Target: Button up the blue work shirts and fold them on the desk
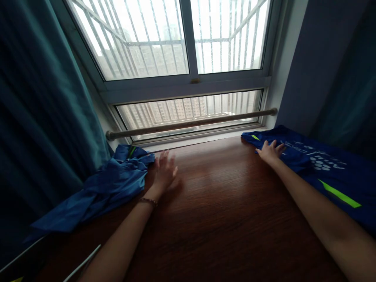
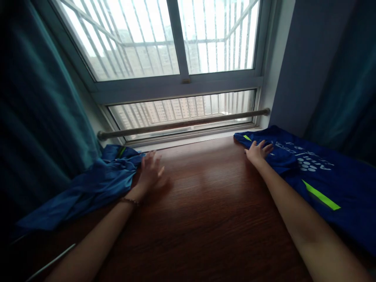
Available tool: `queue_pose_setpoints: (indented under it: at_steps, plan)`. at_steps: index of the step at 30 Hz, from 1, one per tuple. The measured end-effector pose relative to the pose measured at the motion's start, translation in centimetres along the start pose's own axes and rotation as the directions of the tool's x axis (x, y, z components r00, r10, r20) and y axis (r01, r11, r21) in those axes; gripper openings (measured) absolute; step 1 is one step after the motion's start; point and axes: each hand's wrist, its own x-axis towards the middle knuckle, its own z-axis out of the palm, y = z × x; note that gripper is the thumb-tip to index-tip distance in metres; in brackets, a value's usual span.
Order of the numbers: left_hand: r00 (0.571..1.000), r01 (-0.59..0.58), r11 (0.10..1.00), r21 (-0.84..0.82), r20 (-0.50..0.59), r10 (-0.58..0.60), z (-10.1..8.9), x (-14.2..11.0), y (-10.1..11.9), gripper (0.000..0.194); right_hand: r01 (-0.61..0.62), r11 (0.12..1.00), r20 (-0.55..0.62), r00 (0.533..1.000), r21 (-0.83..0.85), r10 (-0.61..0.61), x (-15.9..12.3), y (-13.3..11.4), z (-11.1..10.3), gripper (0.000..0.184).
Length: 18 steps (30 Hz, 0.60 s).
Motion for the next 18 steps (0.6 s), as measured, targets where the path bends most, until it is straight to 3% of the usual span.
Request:
queue_pose_setpoints:
  at_steps: [2,4,8,11,14,18]
  plan:
    - [0.982,-0.174,0.983,-0.052,0.06,0.177,0.6,-0.4,1.8,0.045,-0.053,0.994,0.087,0.994,-0.099,0.062,1.1,2.3,0.7,0.055]
    - [0.963,-0.245,0.964,-0.1,0.09,0.254,1.2,-0.9,2.3,0.041,-0.035,0.99,0.194,0.979,-0.137,0.061,1.8,3.8,0.9,0.044]
    - [0.991,-0.102,0.983,-0.151,0.068,0.113,2.6,-1.4,1.0,0.036,0.022,0.987,0.22,0.975,-0.158,0.014,2.1,4.2,0.0,0.037]
    - [0.998,-0.038,0.982,-0.186,0.042,0.046,3.3,-1.4,0.2,0.036,0.092,0.981,0.229,0.972,-0.171,-0.051,1.3,2.3,-1.4,0.035]
    - [0.993,-0.1,0.971,-0.215,0.04,0.111,2.9,-1.3,0.6,0.037,0.222,0.962,0.27,0.947,-0.16,-0.173,-0.9,-1.1,-2.5,0.032]
    - [0.97,-0.217,0.943,-0.251,0.056,0.238,1.2,-0.9,2.6,0.046,0.473,0.876,0.331,0.845,-0.094,-0.421,-7.0,-7.0,-3.6,0.028]
